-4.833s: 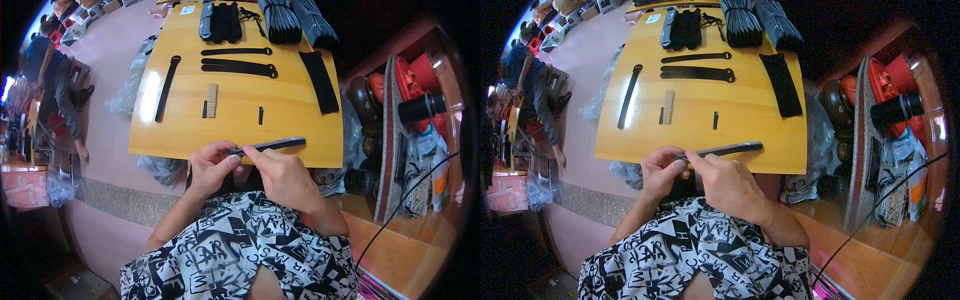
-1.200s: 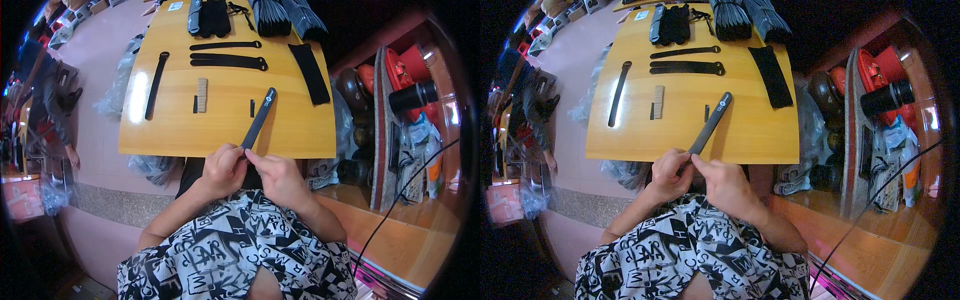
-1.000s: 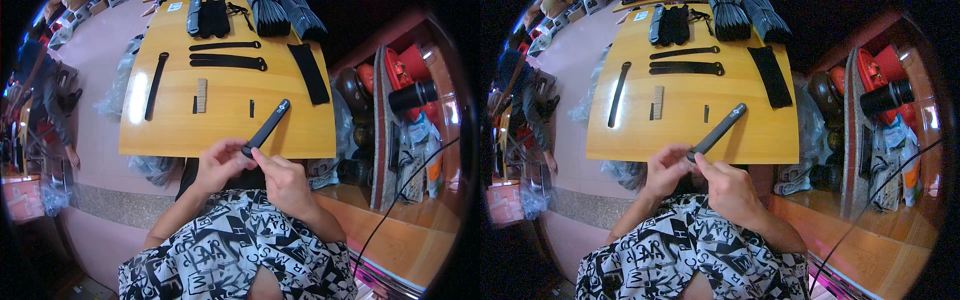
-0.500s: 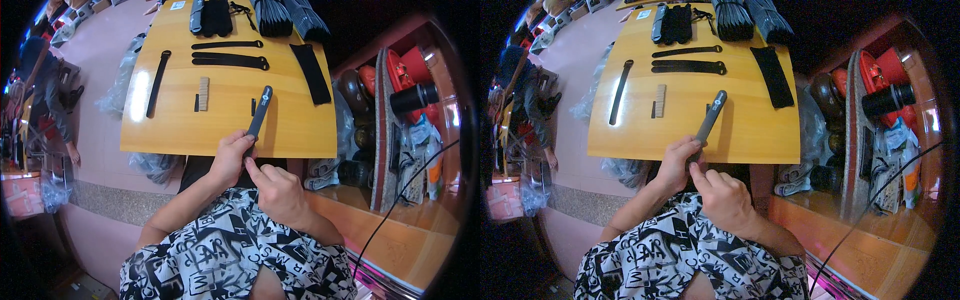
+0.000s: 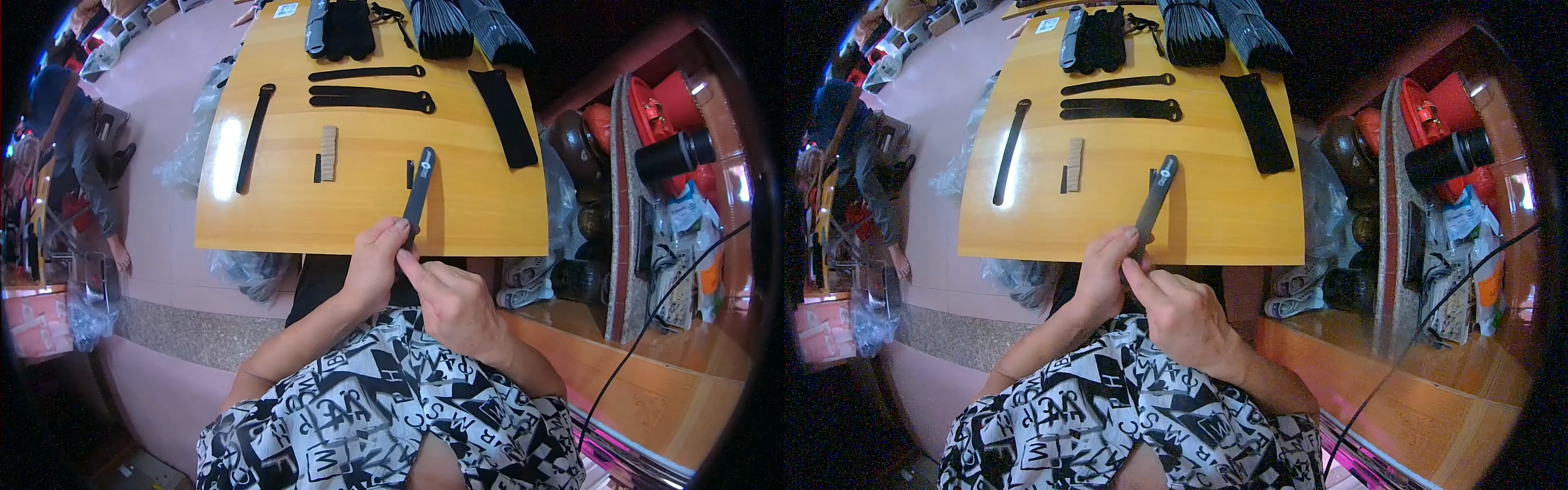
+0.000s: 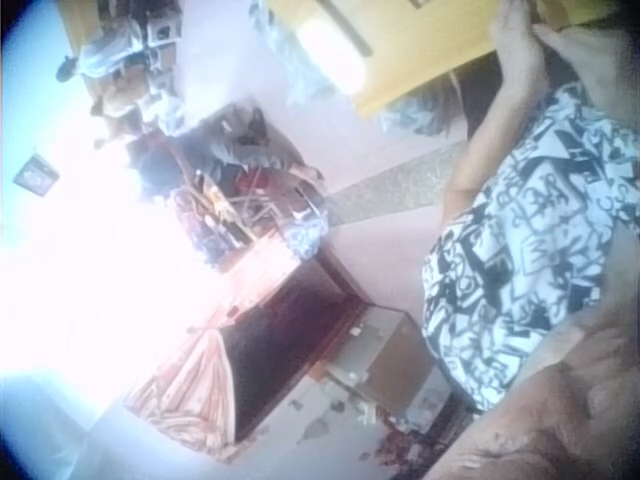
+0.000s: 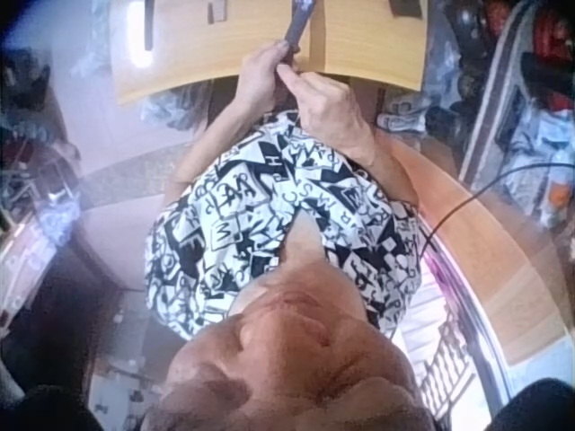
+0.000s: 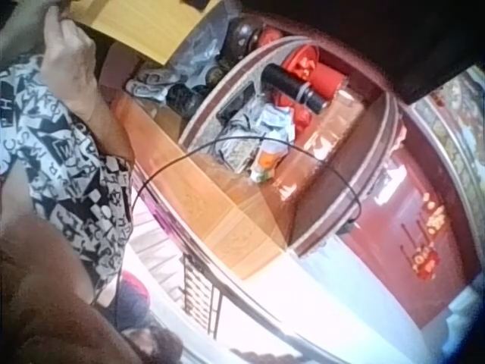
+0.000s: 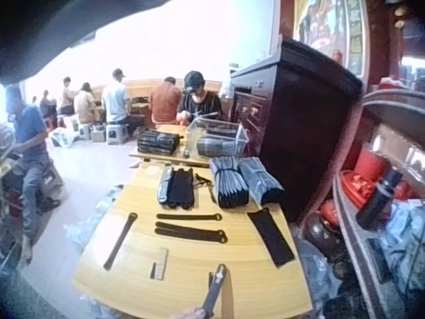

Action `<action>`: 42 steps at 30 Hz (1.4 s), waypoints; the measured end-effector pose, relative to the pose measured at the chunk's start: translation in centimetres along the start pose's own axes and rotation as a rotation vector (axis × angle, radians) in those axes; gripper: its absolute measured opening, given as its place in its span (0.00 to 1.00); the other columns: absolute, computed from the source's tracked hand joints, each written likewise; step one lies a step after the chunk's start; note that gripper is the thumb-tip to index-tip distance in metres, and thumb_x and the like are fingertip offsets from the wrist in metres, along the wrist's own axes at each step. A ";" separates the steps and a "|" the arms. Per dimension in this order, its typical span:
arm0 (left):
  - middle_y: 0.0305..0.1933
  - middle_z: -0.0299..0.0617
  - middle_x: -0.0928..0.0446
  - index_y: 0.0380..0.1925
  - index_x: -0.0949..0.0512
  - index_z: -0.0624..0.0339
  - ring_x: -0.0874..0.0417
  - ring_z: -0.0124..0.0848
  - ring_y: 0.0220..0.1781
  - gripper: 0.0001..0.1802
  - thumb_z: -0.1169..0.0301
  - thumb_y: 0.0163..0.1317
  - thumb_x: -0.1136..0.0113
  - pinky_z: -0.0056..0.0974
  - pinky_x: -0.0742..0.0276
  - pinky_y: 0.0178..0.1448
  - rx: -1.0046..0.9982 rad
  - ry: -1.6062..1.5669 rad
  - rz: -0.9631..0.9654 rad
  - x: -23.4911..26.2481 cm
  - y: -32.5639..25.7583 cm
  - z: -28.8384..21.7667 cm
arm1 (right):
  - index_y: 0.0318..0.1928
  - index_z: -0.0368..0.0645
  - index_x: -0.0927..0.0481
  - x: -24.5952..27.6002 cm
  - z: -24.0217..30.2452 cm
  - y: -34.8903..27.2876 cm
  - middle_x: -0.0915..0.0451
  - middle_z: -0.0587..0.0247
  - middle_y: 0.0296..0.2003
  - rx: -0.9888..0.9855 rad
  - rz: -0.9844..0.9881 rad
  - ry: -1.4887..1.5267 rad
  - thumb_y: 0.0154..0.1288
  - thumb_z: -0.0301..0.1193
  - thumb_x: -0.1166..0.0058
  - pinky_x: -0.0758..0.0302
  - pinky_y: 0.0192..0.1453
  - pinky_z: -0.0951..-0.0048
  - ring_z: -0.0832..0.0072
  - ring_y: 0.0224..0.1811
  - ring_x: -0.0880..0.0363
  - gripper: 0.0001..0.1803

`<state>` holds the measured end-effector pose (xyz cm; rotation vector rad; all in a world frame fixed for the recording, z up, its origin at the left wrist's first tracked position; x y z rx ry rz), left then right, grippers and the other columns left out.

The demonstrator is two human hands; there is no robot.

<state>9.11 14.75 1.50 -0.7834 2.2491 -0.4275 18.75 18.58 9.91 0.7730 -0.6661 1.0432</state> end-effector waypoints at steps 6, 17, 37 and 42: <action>0.18 0.35 0.30 0.28 0.25 0.61 0.35 0.22 0.18 0.15 0.62 0.66 0.52 0.27 0.43 0.20 -0.006 0.196 0.066 1.0 0.3 0.2 | 0.49 0.34 0.23 -0.4 -1.8 0.6 0.24 0.58 0.22 -0.087 0.113 0.373 0.56 0.16 0.52 0.29 0.27 0.73 0.70 0.22 0.25 0.18; 0.32 0.41 0.27 0.46 0.29 0.69 0.26 0.26 0.27 0.19 0.70 0.58 0.38 0.29 0.30 0.31 -0.512 0.357 0.111 3.0 -2.2 -2.7 | 0.54 0.34 0.25 -2.0 -3.2 2.0 0.23 0.68 0.28 -0.598 0.129 0.939 0.67 0.23 0.53 0.35 0.25 0.88 0.87 0.25 0.31 0.16; 0.31 0.52 0.27 0.43 0.29 0.72 0.23 0.41 0.28 0.18 0.80 0.49 0.44 0.37 0.26 0.31 -1.140 1.017 0.191 3.1 -4.6 -6.2 | 0.50 0.34 0.22 -1.2 -2.1 4.5 0.24 0.67 0.23 -0.539 0.385 0.985 0.65 0.22 0.54 0.33 0.26 0.83 0.85 0.22 0.31 0.14; 0.29 0.46 0.26 0.42 0.27 0.68 0.22 0.33 0.30 0.13 0.77 0.55 0.44 0.34 0.27 0.35 -0.799 0.726 0.171 3.9 -3.3 -5.9 | 0.50 0.34 0.22 -2.9 -2.2 4.5 0.24 0.68 0.25 -0.577 0.241 1.013 0.66 0.21 0.54 0.37 0.23 0.87 0.89 0.21 0.33 0.14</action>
Point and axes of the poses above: each hand's wrist, its own y-axis towards the middle knuckle, its own x-axis out of the back of the hand, z = x × y, the point moved 5 cm from there along y, towards the middle knuckle
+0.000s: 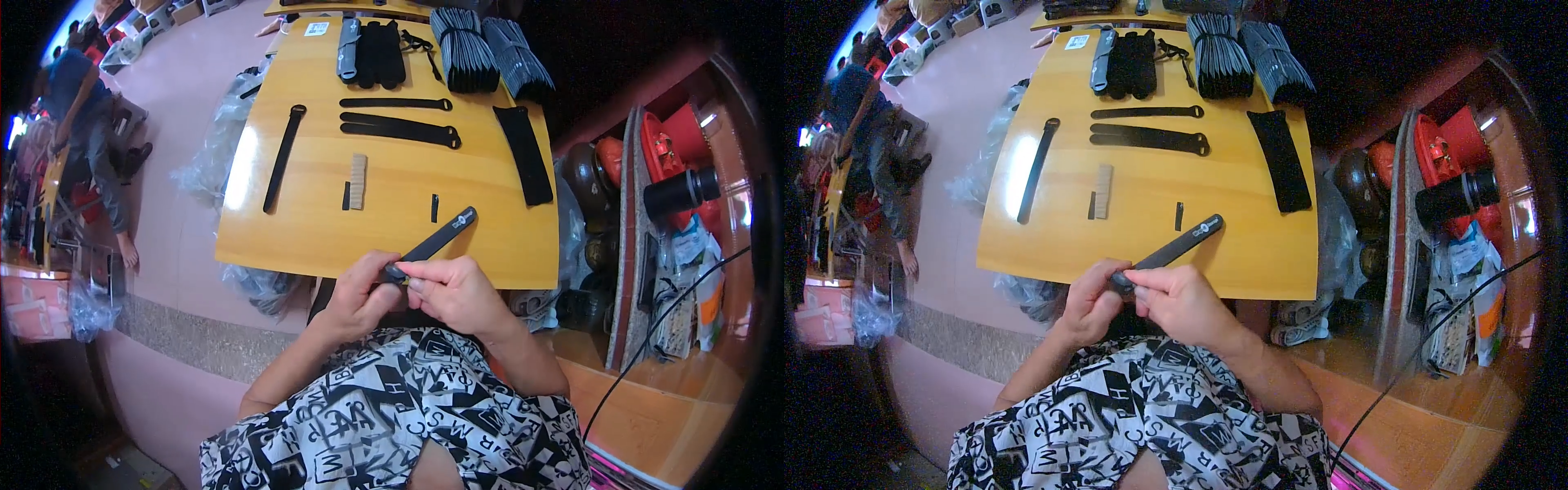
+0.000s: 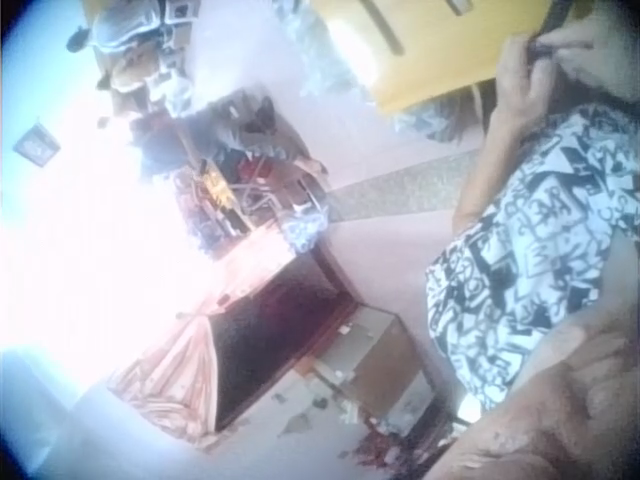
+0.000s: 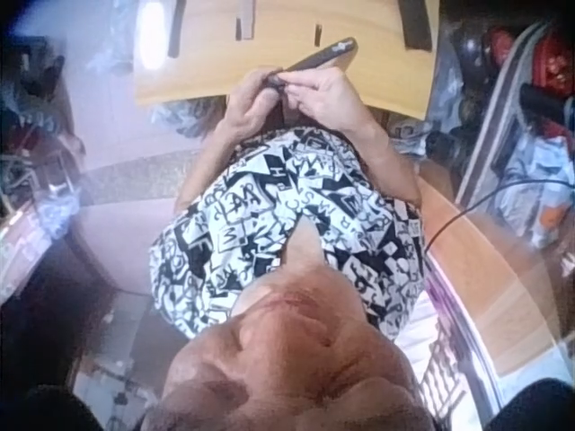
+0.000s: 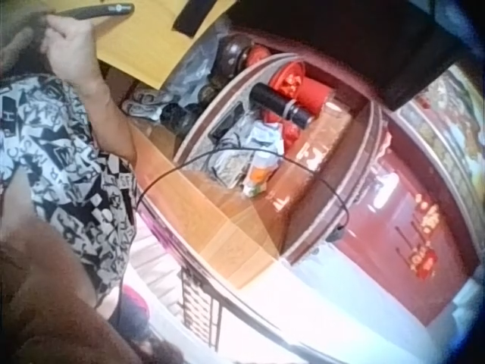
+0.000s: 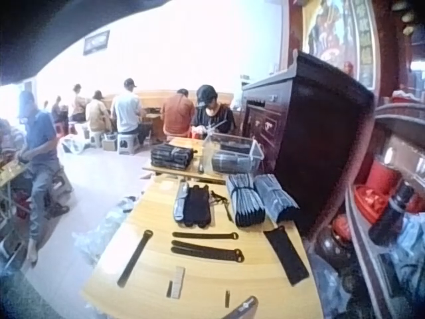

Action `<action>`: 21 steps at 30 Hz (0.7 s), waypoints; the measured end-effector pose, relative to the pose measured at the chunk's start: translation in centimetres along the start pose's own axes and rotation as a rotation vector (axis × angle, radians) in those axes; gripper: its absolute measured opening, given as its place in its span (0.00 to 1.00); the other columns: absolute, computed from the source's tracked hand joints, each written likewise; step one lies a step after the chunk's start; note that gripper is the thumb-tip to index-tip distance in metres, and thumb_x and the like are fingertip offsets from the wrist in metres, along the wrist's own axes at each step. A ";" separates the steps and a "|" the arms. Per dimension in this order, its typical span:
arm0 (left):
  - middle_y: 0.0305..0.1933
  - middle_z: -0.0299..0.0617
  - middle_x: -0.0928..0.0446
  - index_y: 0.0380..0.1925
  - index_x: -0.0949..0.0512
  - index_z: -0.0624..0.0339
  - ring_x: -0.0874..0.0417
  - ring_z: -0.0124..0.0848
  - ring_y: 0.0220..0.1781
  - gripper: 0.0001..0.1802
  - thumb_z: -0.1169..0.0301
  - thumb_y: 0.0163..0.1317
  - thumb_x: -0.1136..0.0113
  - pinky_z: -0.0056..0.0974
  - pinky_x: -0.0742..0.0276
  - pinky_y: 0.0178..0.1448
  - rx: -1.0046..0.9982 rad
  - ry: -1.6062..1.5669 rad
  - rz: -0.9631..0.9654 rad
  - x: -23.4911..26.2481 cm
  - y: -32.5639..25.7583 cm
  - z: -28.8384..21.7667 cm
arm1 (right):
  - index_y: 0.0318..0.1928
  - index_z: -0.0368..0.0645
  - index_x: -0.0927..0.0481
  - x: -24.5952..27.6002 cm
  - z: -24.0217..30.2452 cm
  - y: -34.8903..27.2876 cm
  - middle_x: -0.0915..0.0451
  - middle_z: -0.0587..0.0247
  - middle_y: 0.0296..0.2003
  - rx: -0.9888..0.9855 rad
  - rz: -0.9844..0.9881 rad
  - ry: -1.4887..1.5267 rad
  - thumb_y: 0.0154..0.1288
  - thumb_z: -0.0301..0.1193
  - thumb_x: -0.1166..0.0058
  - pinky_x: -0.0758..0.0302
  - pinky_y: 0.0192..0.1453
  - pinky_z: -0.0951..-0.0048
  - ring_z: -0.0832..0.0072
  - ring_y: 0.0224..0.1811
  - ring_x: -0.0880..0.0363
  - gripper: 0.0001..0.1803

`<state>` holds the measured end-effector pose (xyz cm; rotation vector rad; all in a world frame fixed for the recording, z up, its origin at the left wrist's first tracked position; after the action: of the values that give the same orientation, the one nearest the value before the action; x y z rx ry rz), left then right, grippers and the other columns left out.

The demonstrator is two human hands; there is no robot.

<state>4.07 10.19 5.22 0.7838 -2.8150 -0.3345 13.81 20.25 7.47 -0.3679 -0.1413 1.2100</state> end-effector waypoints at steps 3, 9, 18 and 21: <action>0.29 0.46 0.25 0.40 0.26 0.68 0.22 0.34 0.31 0.13 0.75 0.55 0.41 0.34 0.27 0.36 -0.067 0.159 -0.012 0.4 0.1 -0.4 | 0.50 0.33 0.22 -0.7 -0.2 0.3 0.23 0.68 0.26 0.075 -0.039 -0.054 0.65 0.21 0.53 0.36 0.23 0.87 0.88 0.22 0.32 0.13; 0.31 0.46 0.23 0.43 0.26 0.70 0.20 0.31 0.29 0.15 0.75 0.57 0.39 0.31 0.24 0.34 0.051 -0.055 -0.075 0.9 -0.8 0.0 | 0.48 0.31 0.23 -0.6 1.3 0.4 0.24 0.64 0.24 0.016 0.085 0.107 0.65 0.20 0.53 0.38 0.20 0.87 0.88 0.19 0.34 0.13; 0.36 0.48 0.21 0.51 0.28 0.69 0.20 0.29 0.27 0.16 0.80 0.63 0.47 0.31 0.22 0.33 0.204 -0.806 -0.089 1.1 -0.8 1.3 | 0.50 0.33 0.24 -0.3 1.2 0.5 0.26 0.70 0.22 -0.016 0.126 0.412 0.65 0.21 0.54 0.43 0.17 0.86 0.88 0.16 0.38 0.14; 0.35 0.47 0.21 0.51 0.28 0.69 0.20 0.29 0.27 0.16 0.79 0.63 0.47 0.31 0.21 0.32 0.277 -0.807 -0.116 1.1 -1.0 2.2 | 0.48 0.33 0.24 -0.4 1.2 0.9 0.28 0.70 0.21 -0.048 0.103 0.354 0.64 0.23 0.51 0.42 0.18 0.85 0.88 0.16 0.38 0.13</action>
<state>3.02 9.13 3.04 1.0582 -3.6341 -0.3387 12.56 20.41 8.31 -0.6310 0.1567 1.2249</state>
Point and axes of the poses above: each hand's wrist, its own y-axis towards the middle knuckle, its own x-axis out of the back of the hand, z = x × y, the point moved 5 cm from there along y, towards the middle knuckle
